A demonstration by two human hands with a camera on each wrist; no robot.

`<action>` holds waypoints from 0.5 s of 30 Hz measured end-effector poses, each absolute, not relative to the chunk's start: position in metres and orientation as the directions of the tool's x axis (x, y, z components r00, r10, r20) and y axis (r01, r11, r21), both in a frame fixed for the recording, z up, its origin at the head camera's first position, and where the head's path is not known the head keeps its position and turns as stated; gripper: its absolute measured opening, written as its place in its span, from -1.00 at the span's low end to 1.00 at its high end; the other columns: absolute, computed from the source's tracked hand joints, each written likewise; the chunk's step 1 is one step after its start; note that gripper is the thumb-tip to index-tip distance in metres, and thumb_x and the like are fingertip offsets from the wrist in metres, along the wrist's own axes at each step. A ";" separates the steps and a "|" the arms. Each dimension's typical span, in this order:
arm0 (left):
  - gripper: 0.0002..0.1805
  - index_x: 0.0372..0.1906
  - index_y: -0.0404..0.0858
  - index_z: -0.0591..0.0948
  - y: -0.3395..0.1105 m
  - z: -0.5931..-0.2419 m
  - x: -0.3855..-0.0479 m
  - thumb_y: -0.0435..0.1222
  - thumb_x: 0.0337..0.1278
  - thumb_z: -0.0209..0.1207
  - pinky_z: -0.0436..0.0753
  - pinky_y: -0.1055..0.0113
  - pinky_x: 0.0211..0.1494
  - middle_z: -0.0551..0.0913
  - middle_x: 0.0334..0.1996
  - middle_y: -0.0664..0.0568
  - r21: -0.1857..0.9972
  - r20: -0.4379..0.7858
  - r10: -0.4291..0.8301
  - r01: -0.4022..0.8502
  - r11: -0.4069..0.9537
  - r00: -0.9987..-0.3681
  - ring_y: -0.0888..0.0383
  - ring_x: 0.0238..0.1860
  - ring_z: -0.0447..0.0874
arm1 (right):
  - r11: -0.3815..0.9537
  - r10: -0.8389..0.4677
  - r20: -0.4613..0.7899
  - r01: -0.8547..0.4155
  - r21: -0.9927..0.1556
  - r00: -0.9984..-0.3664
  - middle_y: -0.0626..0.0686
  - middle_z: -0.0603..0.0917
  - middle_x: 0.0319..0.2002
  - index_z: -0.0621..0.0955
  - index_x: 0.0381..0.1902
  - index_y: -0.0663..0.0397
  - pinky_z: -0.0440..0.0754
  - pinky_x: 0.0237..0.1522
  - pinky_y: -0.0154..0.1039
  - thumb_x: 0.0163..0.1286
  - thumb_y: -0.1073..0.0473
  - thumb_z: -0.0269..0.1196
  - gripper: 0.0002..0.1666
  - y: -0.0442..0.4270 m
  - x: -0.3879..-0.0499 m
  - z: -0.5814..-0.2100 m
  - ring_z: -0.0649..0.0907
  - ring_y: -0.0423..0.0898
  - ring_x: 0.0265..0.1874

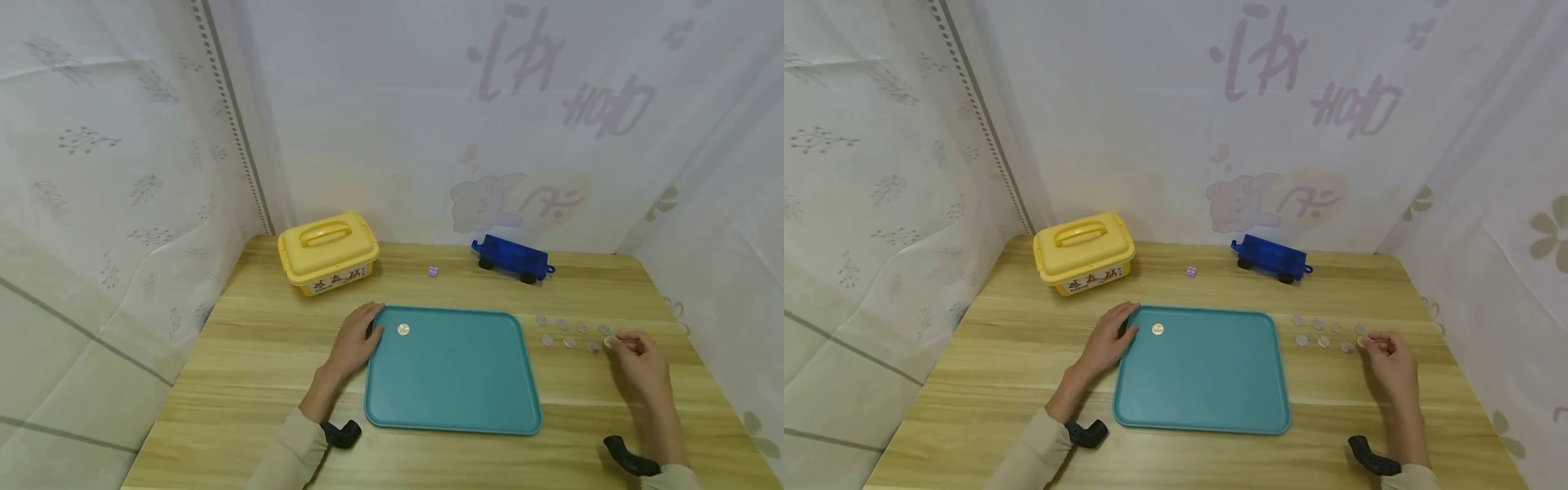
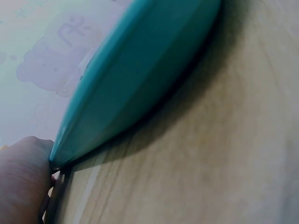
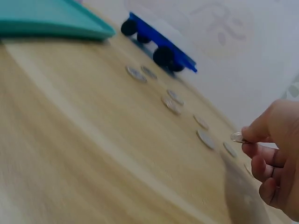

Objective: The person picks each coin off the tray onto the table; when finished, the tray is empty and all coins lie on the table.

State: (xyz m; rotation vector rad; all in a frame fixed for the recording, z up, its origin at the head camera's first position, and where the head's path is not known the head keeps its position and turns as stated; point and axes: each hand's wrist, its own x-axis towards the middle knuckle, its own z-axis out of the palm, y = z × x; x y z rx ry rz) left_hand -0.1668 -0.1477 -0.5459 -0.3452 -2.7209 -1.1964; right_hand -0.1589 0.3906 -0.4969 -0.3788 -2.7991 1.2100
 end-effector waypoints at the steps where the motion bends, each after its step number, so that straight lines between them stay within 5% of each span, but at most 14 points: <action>1: -0.48 0.42 -0.21 0.43 -0.148 -0.546 -0.167 -0.24 0.42 0.12 0.22 -0.12 0.56 0.45 0.40 -0.13 0.706 0.228 0.150 0.269 0.655 -0.962 -0.10 0.49 0.29 | 0.671 0.251 -0.027 0.194 -0.715 -0.968 -0.34 0.55 -0.35 0.54 0.08 0.22 0.52 -0.41 -0.47 0.47 -0.17 0.17 -0.45 0.394 -0.158 -0.498 0.50 -0.42 -0.38; 5: -0.49 0.41 -0.22 0.43 -0.149 -0.545 -0.166 -0.25 0.42 0.12 0.22 -0.14 0.55 0.45 0.40 -0.14 0.710 0.236 0.151 0.276 0.648 -0.960 -0.11 0.48 0.29 | 0.740 0.235 -0.001 0.180 -0.648 -0.972 -0.16 0.63 -0.35 0.58 0.07 0.27 0.50 -0.46 -0.44 0.50 -0.09 0.16 -0.49 0.399 -0.158 -0.500 0.51 -0.36 -0.42; 10: -0.49 0.40 -0.25 0.45 -0.148 -0.545 -0.164 -0.27 0.40 0.14 0.25 -0.17 0.52 0.46 0.38 -0.18 0.709 0.265 0.139 0.291 0.643 -0.954 -0.15 0.46 0.32 | 0.835 0.178 0.023 0.139 -0.533 -0.984 0.33 0.59 -0.10 0.55 0.05 0.33 0.55 -0.35 -0.02 0.54 -0.03 0.08 -0.51 0.400 -0.160 -0.505 0.59 0.15 -0.22; 15: -0.49 0.39 -0.27 0.45 -0.146 -0.544 -0.165 -0.27 0.39 0.14 0.27 -0.17 0.51 0.47 0.37 -0.19 0.702 0.270 0.151 0.302 0.645 -0.951 -0.17 0.45 0.32 | 0.850 0.140 0.071 0.083 -0.520 -0.988 0.44 0.52 -0.02 0.57 0.01 0.40 0.50 -0.23 0.18 0.54 0.07 0.08 -0.57 0.402 -0.156 -0.509 0.52 0.33 -0.09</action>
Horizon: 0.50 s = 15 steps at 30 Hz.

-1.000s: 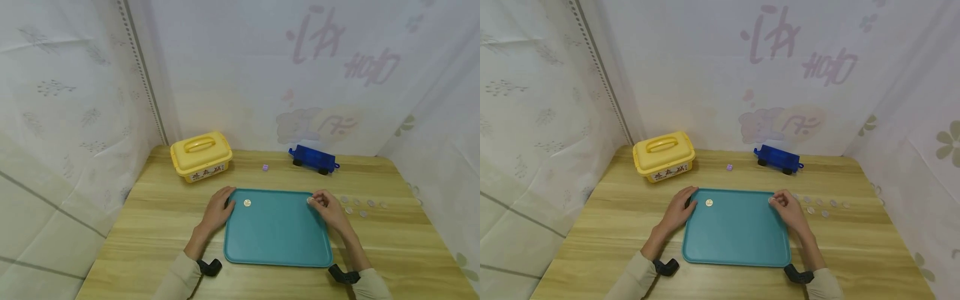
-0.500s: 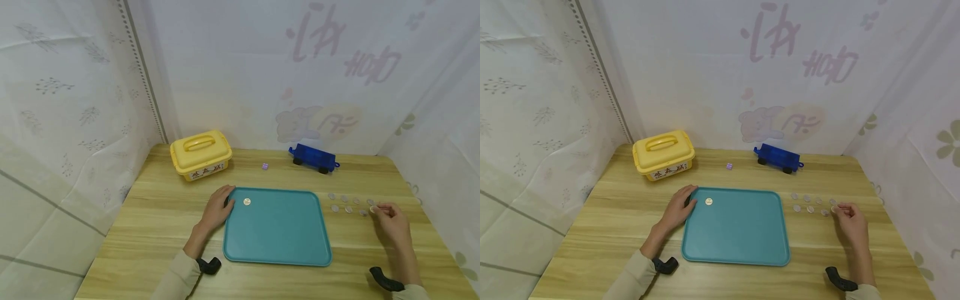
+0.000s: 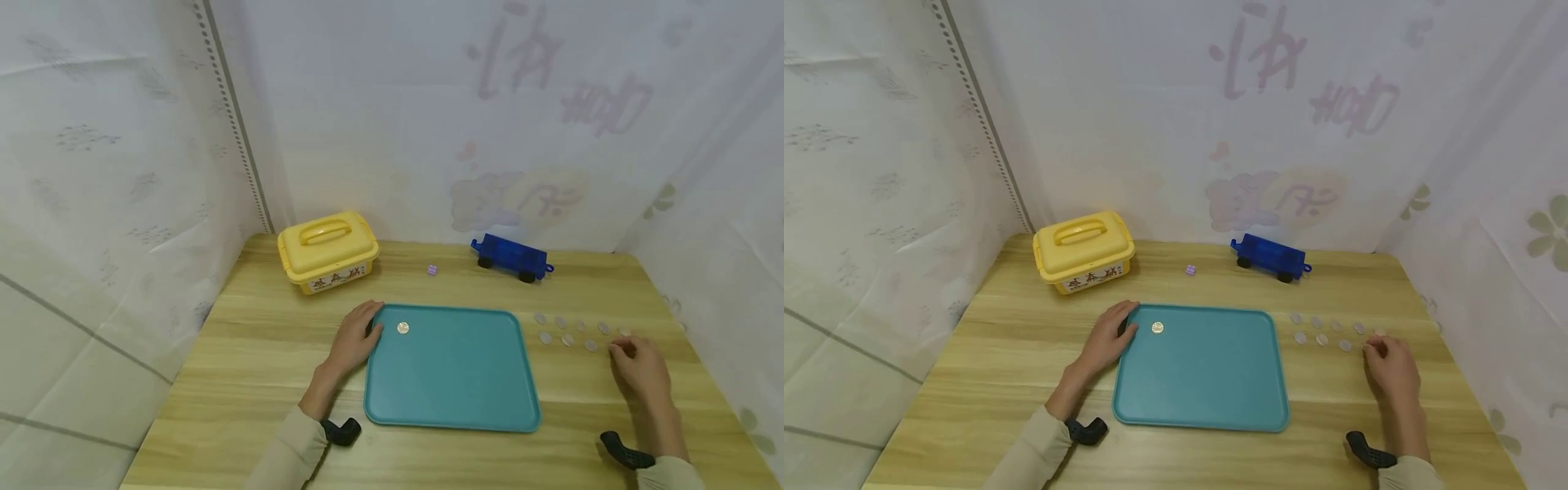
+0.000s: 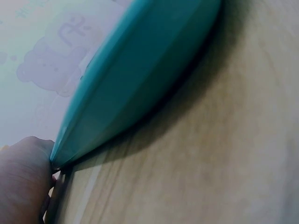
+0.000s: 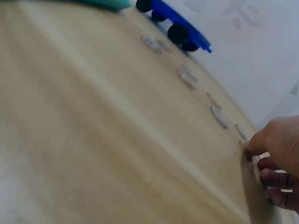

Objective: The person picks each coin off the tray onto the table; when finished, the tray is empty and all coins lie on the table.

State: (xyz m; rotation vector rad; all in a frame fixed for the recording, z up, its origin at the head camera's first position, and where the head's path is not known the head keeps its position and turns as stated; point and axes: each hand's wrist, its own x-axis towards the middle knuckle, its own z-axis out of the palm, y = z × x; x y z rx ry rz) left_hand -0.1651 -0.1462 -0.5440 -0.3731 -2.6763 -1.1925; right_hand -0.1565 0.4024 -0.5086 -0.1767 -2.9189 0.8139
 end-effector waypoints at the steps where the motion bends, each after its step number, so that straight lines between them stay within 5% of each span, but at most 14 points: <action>1: -0.48 0.39 -0.27 0.45 -0.146 -0.544 -0.165 -0.27 0.40 0.13 0.26 -0.16 0.52 0.47 0.37 -0.18 0.702 0.267 0.154 0.301 0.646 -0.951 -0.16 0.46 0.32 | 0.853 0.139 0.080 0.078 -0.516 -0.987 0.43 0.53 -0.04 0.59 0.00 0.40 0.50 -0.25 0.15 0.54 0.08 0.09 -0.58 0.403 -0.156 -0.508 0.53 0.31 -0.11; 9: -0.49 0.40 -0.25 0.44 -0.144 -0.543 -0.166 -0.27 0.41 0.12 0.23 -0.12 0.55 0.48 0.37 -0.14 0.708 0.253 0.152 0.289 0.645 -0.956 -0.13 0.47 0.30 | 0.797 0.247 0.102 0.142 -0.588 -0.963 0.50 0.50 0.06 0.52 0.13 0.47 0.45 -0.14 0.24 0.62 0.09 -0.13 -0.47 0.399 -0.156 -0.512 0.51 0.36 -0.04; 15: -0.49 0.39 -0.24 0.45 -0.145 -0.544 -0.165 -0.26 0.41 0.13 0.23 -0.12 0.55 0.47 0.38 -0.13 0.704 0.248 0.151 0.285 0.650 -0.957 -0.12 0.47 0.30 | 0.787 0.273 0.185 0.108 -0.608 -0.944 0.33 0.56 -0.08 0.59 0.04 0.39 0.41 -0.29 -0.13 0.60 0.06 -0.06 -0.51 0.357 -0.165 -0.511 0.49 0.05 -0.22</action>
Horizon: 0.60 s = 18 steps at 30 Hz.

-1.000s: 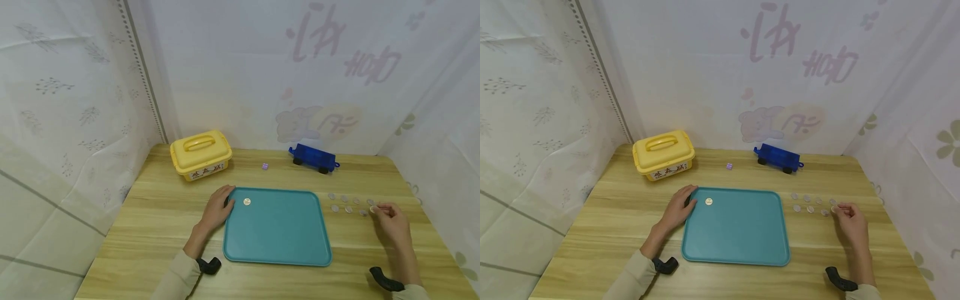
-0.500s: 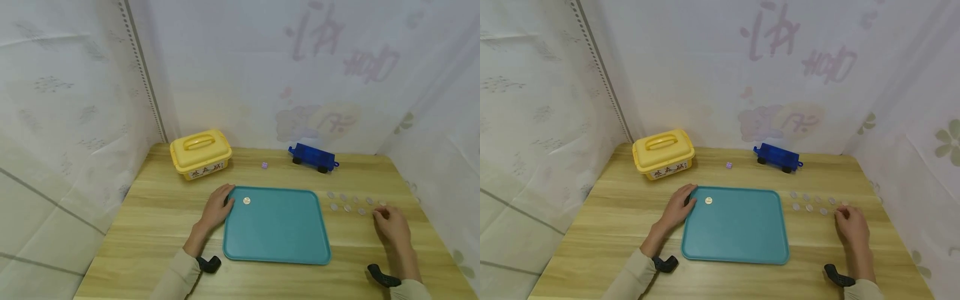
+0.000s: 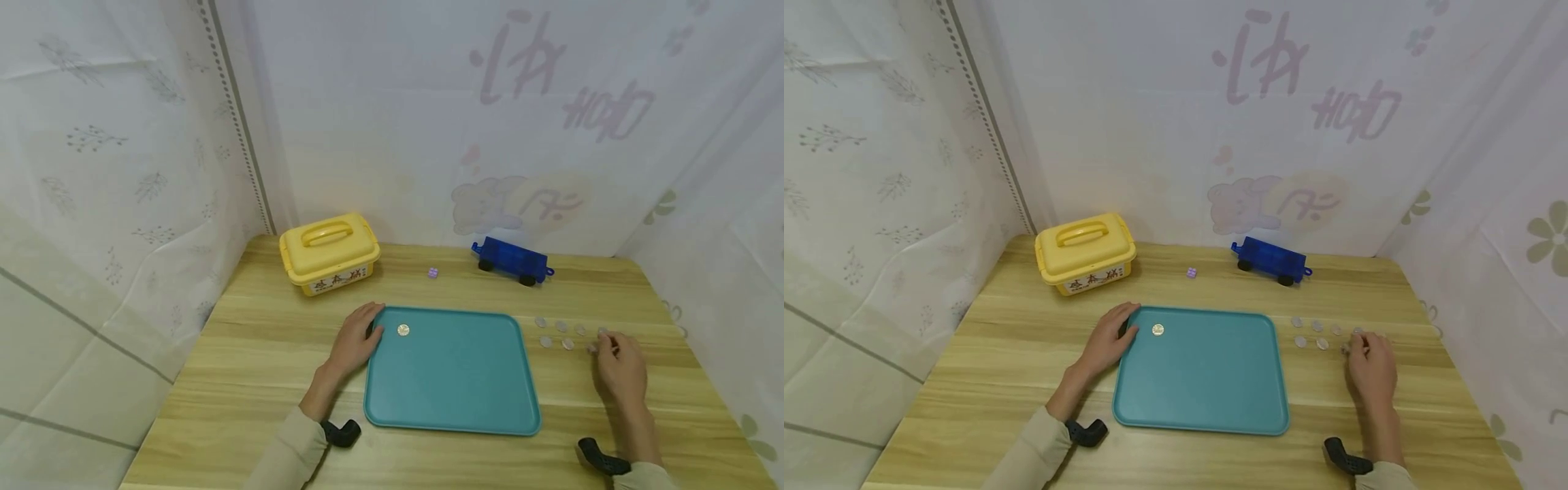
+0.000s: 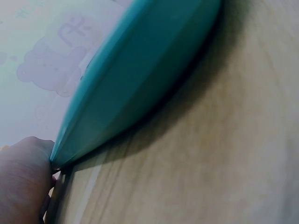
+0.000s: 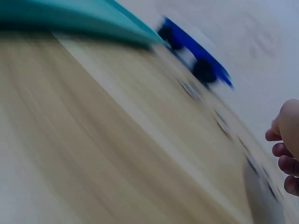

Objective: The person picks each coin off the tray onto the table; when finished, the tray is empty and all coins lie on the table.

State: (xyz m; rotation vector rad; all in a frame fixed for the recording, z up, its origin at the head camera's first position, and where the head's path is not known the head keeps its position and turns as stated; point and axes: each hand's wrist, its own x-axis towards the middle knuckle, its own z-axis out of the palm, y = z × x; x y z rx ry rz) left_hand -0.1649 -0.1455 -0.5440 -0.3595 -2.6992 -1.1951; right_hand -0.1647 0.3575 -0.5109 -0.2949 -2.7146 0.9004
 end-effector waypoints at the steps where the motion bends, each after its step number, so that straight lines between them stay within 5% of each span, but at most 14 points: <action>1: -0.49 0.39 -0.23 0.45 -0.145 -0.544 -0.165 -0.26 0.41 0.13 0.23 -0.12 0.55 0.47 0.38 -0.13 0.701 0.246 0.153 0.285 0.654 -0.957 -0.12 0.48 0.30 | 0.792 0.255 0.206 0.082 -0.606 -0.945 0.28 0.59 -0.12 0.62 0.00 0.36 0.40 -0.31 -0.19 0.59 0.06 -0.03 -0.53 0.347 -0.167 -0.511 0.48 -0.01 -0.24; 7: -0.49 0.39 -0.24 0.45 -0.146 -0.545 -0.166 -0.26 0.40 0.14 0.23 -0.14 0.54 0.47 0.38 -0.15 0.708 0.249 0.143 0.281 0.648 -0.958 -0.13 0.47 0.31 | 0.783 0.097 0.281 -0.101 -0.614 -0.955 0.15 0.66 -0.25 0.69 -0.12 0.21 0.46 -0.38 -0.33 0.54 0.06 0.10 -0.65 0.283 -0.185 -0.512 0.49 -0.13 -0.35; 18: -0.50 0.39 -0.25 0.45 -0.146 -0.545 -0.166 -0.27 0.40 0.14 0.25 -0.13 0.54 0.50 0.35 -0.13 0.696 0.265 0.161 0.304 0.650 -0.951 -0.13 0.46 0.33 | 0.663 -0.130 0.315 -0.319 -0.677 -0.940 0.06 0.69 -0.29 0.72 -0.18 0.12 0.47 -0.27 -0.23 0.48 0.17 0.21 -0.82 0.172 -0.196 -0.512 0.50 -0.12 -0.33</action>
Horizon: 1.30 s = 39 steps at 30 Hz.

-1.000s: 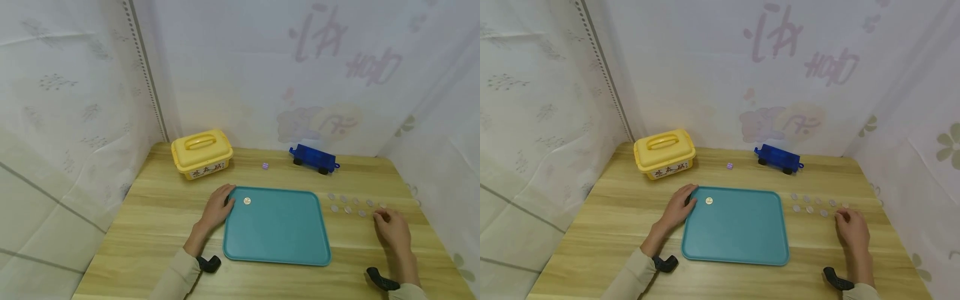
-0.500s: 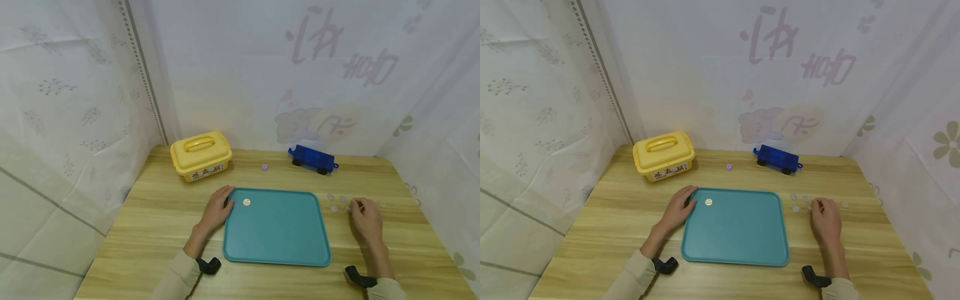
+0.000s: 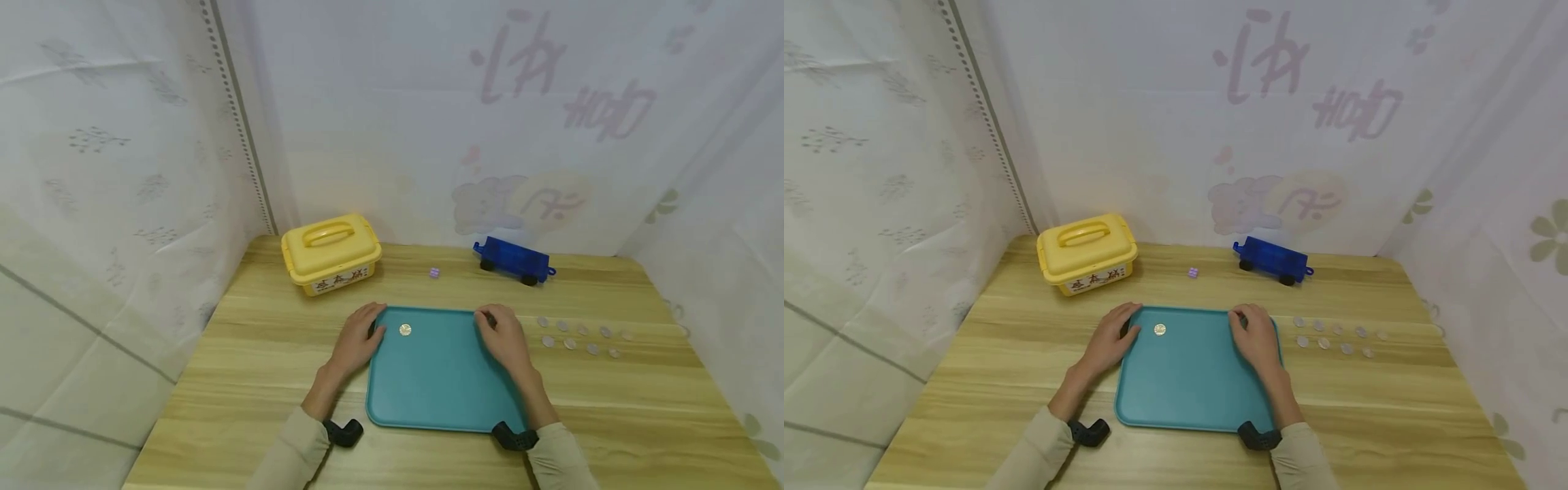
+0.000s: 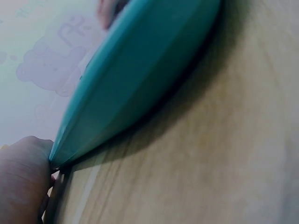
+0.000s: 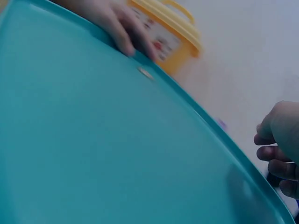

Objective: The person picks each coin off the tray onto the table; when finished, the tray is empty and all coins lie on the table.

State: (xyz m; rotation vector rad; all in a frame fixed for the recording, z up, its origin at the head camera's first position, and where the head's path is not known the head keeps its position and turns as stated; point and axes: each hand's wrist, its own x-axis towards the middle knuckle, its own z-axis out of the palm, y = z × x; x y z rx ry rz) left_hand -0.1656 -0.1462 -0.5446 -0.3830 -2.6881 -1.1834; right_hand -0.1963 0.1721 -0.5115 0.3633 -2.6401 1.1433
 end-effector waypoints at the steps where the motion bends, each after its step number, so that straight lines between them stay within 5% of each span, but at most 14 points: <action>1: -0.49 0.39 -0.24 0.45 -0.146 -0.545 -0.166 -0.27 0.40 0.13 0.24 -0.12 0.55 0.49 0.36 -0.12 0.698 0.260 0.162 0.301 0.650 -0.952 -0.12 0.46 0.32 | 0.657 -0.158 0.306 -0.331 -0.677 -0.939 0.06 0.69 -0.28 0.71 -0.18 0.12 0.48 -0.27 -0.21 0.48 0.16 0.21 -0.82 0.163 -0.196 -0.511 0.51 -0.11 -0.33; 10: -0.50 0.39 -0.25 0.45 -0.145 -0.545 -0.167 -0.27 0.40 0.13 0.25 -0.12 0.54 0.49 0.35 -0.14 0.697 0.256 0.164 0.300 0.652 -0.953 -0.13 0.46 0.33 | 0.664 -0.287 0.219 -0.359 -0.656 -0.932 -0.03 0.70 -0.28 0.73 -0.17 0.01 0.54 -0.27 -0.22 0.43 0.15 0.27 -0.87 0.099 -0.197 -0.514 0.54 -0.16 -0.33; 18: -0.50 0.39 -0.25 0.45 -0.144 -0.544 -0.167 -0.27 0.41 0.13 0.25 -0.12 0.54 0.49 0.35 -0.14 0.689 0.254 0.177 0.307 0.657 -0.951 -0.13 0.46 0.32 | 0.695 -0.393 0.200 -0.432 -0.575 -0.898 -0.04 0.65 -0.31 0.71 0.01 0.07 0.52 -0.31 -0.28 0.39 0.02 0.31 -0.66 0.066 -0.189 -0.521 0.53 -0.18 -0.35; 25: -0.49 0.39 -0.26 0.45 -0.146 -0.544 -0.165 -0.27 0.40 0.14 0.25 -0.13 0.54 0.49 0.36 -0.14 0.697 0.257 0.170 0.304 0.649 -0.951 -0.13 0.46 0.32 | 0.708 -0.448 0.203 -0.484 -0.514 -0.871 0.01 0.64 -0.25 0.70 -0.09 0.05 0.57 -0.20 -0.15 0.31 0.07 0.38 -0.74 0.058 -0.185 -0.520 0.58 -0.09 -0.25; 30: -0.49 0.40 -0.25 0.45 -0.147 -0.544 -0.164 -0.27 0.40 0.13 0.25 -0.12 0.54 0.48 0.36 -0.14 0.693 0.250 0.171 0.299 0.656 -0.953 -0.12 0.47 0.31 | 0.699 -0.454 0.136 -0.447 -0.559 -0.880 0.03 0.61 -0.26 0.66 -0.13 0.09 0.53 -0.17 -0.09 0.33 0.14 0.35 -0.80 0.057 -0.184 -0.515 0.54 -0.06 -0.26; 39: -0.49 0.39 -0.25 0.45 -0.146 -0.545 -0.165 -0.27 0.40 0.14 0.27 -0.11 0.53 0.50 0.35 -0.14 0.685 0.269 0.167 0.310 0.659 -0.949 -0.12 0.46 0.33 | 0.582 -0.416 0.013 -0.278 -0.764 -0.909 -0.06 0.55 -0.42 0.57 -0.15 0.03 0.42 -0.46 -0.33 0.41 0.22 0.27 -0.89 0.063 -0.189 -0.515 0.45 -0.20 -0.54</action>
